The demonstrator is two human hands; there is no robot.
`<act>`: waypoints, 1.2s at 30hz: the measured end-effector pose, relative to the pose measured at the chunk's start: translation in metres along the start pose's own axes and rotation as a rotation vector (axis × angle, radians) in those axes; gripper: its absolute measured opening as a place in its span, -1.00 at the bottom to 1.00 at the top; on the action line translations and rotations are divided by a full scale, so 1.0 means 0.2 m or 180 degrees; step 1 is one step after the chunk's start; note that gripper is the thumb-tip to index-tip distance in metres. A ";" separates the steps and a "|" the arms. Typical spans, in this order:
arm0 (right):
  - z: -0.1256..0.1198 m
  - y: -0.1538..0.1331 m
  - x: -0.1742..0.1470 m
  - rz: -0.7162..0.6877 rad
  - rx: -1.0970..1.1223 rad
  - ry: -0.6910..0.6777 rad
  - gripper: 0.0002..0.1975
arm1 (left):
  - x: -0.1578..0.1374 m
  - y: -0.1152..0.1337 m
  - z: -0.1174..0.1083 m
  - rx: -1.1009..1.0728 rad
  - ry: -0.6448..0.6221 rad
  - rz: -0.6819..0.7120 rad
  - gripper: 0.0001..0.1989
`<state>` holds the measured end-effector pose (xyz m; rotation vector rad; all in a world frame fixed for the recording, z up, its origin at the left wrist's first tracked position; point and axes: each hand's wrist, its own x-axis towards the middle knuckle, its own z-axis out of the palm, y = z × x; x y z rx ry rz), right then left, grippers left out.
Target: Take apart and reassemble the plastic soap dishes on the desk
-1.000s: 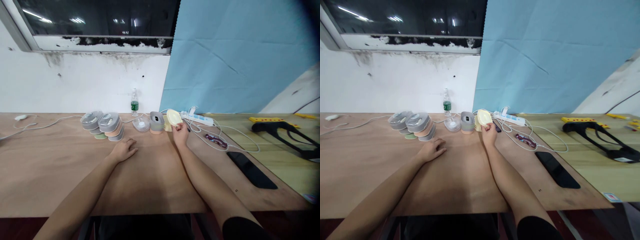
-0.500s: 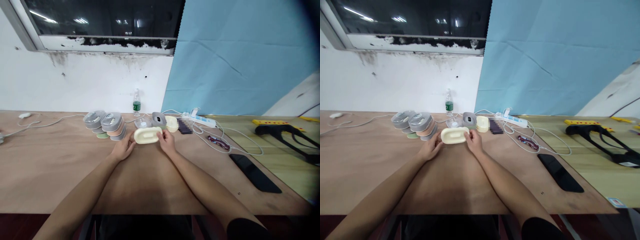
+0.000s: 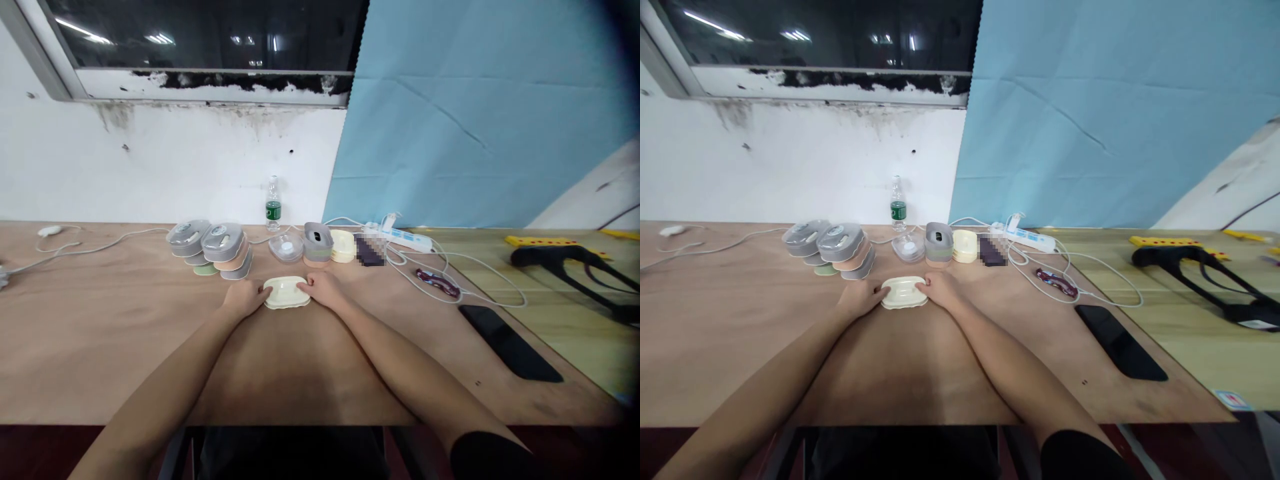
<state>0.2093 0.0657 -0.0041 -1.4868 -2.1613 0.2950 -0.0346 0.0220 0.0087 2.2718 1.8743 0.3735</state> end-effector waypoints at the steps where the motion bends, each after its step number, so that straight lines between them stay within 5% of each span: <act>1: 0.00 0.00 0.00 0.0032 0.0079 0.0207 -0.64 | 0.00 0.00 0.00 0.0011 0.0005 -0.0047 -0.56; 4: -0.01 0.02 0.00 0.0119 0.0404 0.0977 -0.70 | 0.00 0.01 0.00 -0.0095 0.0058 -0.0101 -0.56; 8: -0.03 0.08 0.04 0.0038 0.0610 0.1516 -0.52 | -0.01 0.01 -0.01 -0.0330 0.0060 -0.0152 -0.63; 15: -0.02 0.17 0.12 0.0014 0.0548 0.1294 -0.58 | -0.01 0.03 -0.02 -0.0387 0.0045 -0.0110 -0.62; 27: 0.02 0.19 0.11 0.0289 0.1183 0.1868 -0.64 | -0.01 0.01 -0.01 -0.0389 0.0077 0.0021 -0.59; 32: 0.02 0.18 0.06 -0.0138 0.1414 0.2184 -0.58 | -0.01 -0.01 0.00 -0.0415 0.0175 -0.0105 -0.54; 36: 0.02 0.13 0.00 -0.0532 0.1388 0.1820 -0.59 | -0.02 0.00 -0.02 -0.0579 0.0470 0.0002 -0.46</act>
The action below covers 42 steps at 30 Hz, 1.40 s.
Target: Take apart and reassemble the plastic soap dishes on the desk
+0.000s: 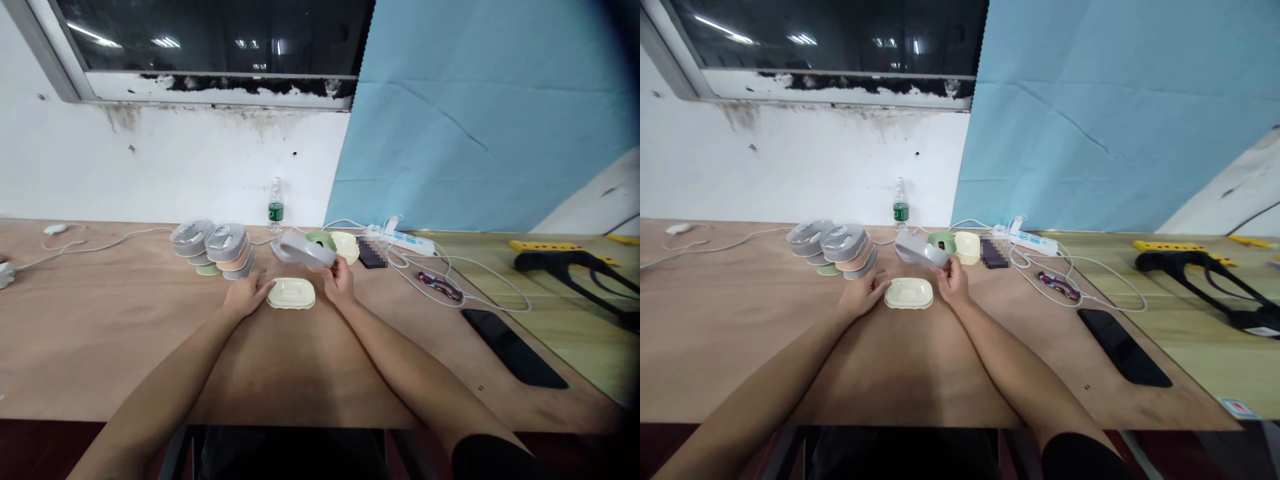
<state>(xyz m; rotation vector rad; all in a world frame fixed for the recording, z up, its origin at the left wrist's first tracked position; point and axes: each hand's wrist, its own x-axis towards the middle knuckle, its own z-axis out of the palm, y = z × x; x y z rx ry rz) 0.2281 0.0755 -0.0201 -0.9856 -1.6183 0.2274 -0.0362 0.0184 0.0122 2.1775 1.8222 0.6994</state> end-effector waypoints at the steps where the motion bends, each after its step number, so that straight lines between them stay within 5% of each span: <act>1: 0.00 -0.02 -0.01 -0.0027 0.0018 -0.0189 -0.58 | 0.00 0.01 -0.01 -0.0059 0.0087 0.0070 -0.46; 5: 0.02 -0.09 -0.02 0.0006 0.0161 -0.0847 -0.60 | -0.01 0.02 -0.04 -0.0063 0.0170 0.0278 -0.56; 20: -0.02 -0.08 0.03 -0.0002 -0.0783 -0.1696 -0.37 | -0.01 0.04 -0.04 0.0382 -0.0173 -0.0097 -0.36; 37: -0.02 -0.05 0.05 0.0075 -0.1391 -0.2214 -0.54 | 0.03 0.04 0.03 0.0552 -0.0582 -0.0328 -0.31; 42: -0.01 -0.06 0.04 0.0042 -0.1505 -0.1859 -0.51 | 0.03 0.01 0.03 0.0385 -0.0469 -0.0329 -0.34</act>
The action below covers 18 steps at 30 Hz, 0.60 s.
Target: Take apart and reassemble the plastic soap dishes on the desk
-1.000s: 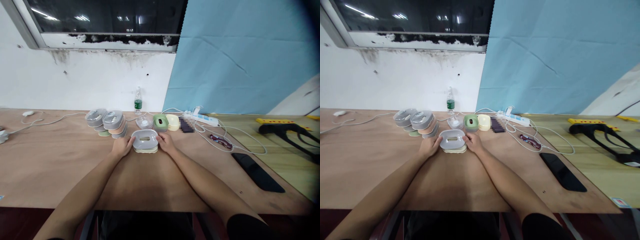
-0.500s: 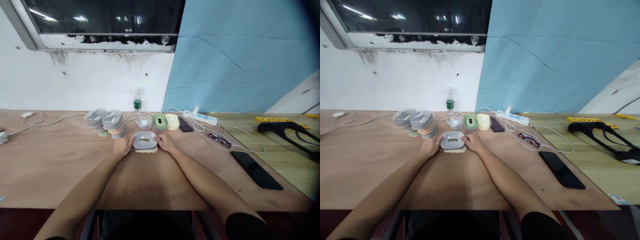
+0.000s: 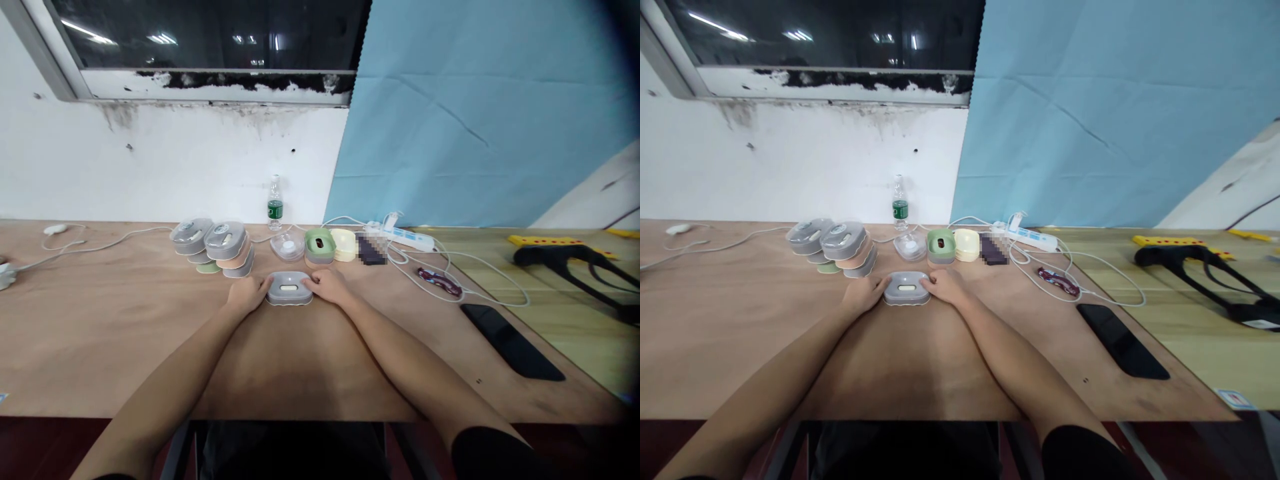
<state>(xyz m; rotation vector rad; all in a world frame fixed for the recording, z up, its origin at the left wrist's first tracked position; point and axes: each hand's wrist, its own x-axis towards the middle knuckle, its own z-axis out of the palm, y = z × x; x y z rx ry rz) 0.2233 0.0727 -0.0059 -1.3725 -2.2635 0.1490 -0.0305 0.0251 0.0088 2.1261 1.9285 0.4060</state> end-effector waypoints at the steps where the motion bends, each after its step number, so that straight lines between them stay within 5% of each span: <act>1: 0.00 -0.01 0.00 0.0029 -0.0011 0.0198 -0.51 | 0.00 -0.01 0.00 -0.0063 0.0050 -0.0009 -0.35; 6: -0.02 -0.09 0.06 0.0156 0.0059 0.0879 -0.63 | 0.00 -0.02 -0.01 -0.0369 0.0385 -0.0140 -0.44; 13: 0.01 -0.14 0.25 -0.0057 -0.0220 0.0356 -0.55 | -0.01 -0.01 -0.01 -0.0561 0.0334 0.0055 -0.56; 18: 0.05 -0.14 0.28 -0.0032 -0.0182 0.0403 -0.77 | -0.01 -0.02 -0.01 -0.0606 0.0343 0.0206 -0.60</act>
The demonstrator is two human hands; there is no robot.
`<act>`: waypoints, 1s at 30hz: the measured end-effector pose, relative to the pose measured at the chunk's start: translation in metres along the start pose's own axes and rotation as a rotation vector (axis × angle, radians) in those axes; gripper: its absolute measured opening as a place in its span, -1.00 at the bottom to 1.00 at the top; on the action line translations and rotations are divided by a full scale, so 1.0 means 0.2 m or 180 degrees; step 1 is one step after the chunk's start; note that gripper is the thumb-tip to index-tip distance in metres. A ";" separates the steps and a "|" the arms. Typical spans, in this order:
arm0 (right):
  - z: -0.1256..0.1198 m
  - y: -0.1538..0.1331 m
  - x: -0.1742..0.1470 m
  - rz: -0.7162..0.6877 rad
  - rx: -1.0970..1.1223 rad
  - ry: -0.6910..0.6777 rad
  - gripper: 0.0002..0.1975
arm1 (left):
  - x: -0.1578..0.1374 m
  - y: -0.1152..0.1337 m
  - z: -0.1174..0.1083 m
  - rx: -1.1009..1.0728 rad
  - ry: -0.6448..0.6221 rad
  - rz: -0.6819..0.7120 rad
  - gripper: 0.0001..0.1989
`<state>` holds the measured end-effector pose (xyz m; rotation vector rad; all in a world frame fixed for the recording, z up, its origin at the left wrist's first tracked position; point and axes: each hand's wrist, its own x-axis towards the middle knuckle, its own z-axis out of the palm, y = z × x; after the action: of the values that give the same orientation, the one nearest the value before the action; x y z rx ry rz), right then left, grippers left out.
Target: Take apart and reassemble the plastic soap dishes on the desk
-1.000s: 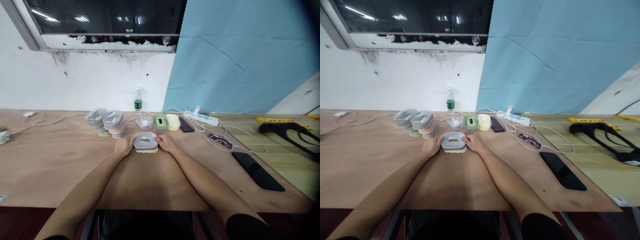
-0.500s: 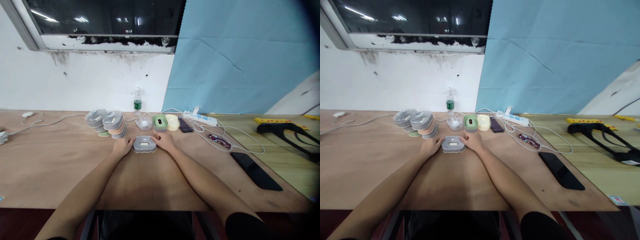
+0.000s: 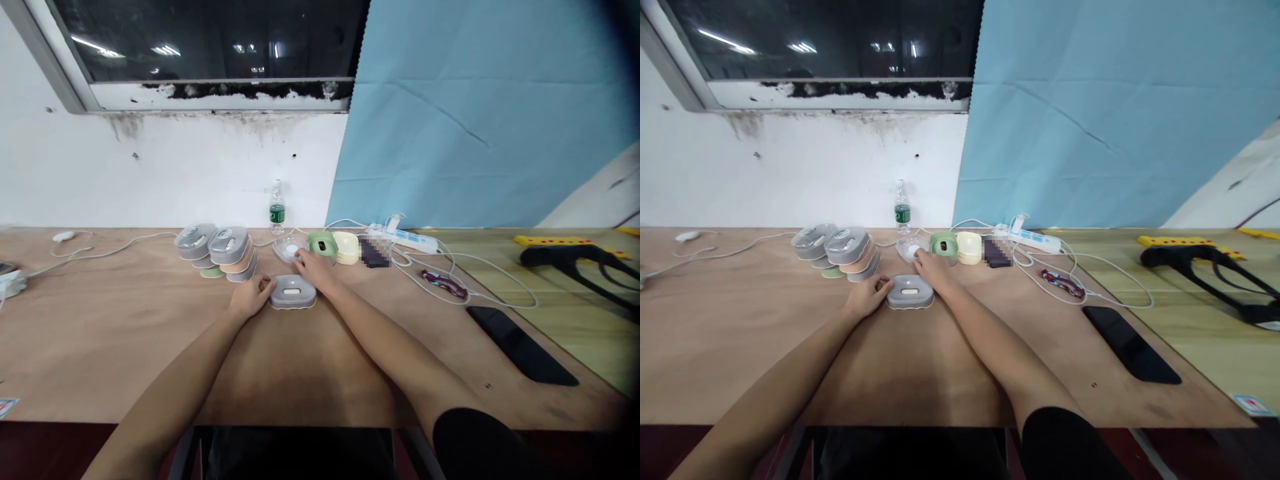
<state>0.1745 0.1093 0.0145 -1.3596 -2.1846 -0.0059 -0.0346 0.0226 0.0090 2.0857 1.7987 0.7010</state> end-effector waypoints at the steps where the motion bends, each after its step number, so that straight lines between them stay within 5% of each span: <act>1: 0.00 0.00 -0.01 0.0021 0.0106 0.0102 -0.78 | 0.00 0.00 0.00 -0.0010 0.0017 0.0006 -0.60; 6: -0.01 0.02 -0.15 0.0048 0.0538 0.0550 -0.76 | 0.00 0.01 -0.01 -0.0175 0.0156 -0.0069 -0.51; 11: -0.07 0.08 -0.33 -0.0502 0.0704 0.0291 -0.70 | 0.00 0.00 -0.01 -0.0383 0.0426 0.0119 -0.24; 17: -0.10 0.06 -0.35 -0.0088 0.1114 0.0660 -0.54 | -0.01 -0.02 -0.01 -0.0225 0.0698 0.0489 -0.49; 26: -0.09 0.06 -0.30 0.0170 0.0994 0.0387 -0.51 | -0.04 0.02 -0.05 0.0285 0.0416 0.0453 -0.49; 30: -0.06 0.08 -0.27 0.0434 0.0822 -0.0080 -0.44 | -0.01 0.00 -0.02 0.0448 -0.0077 0.0245 -0.40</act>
<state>0.2105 0.0685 -0.0052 -1.3611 -2.0258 0.3345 -0.0368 0.0201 0.0121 2.2542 1.8111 0.5811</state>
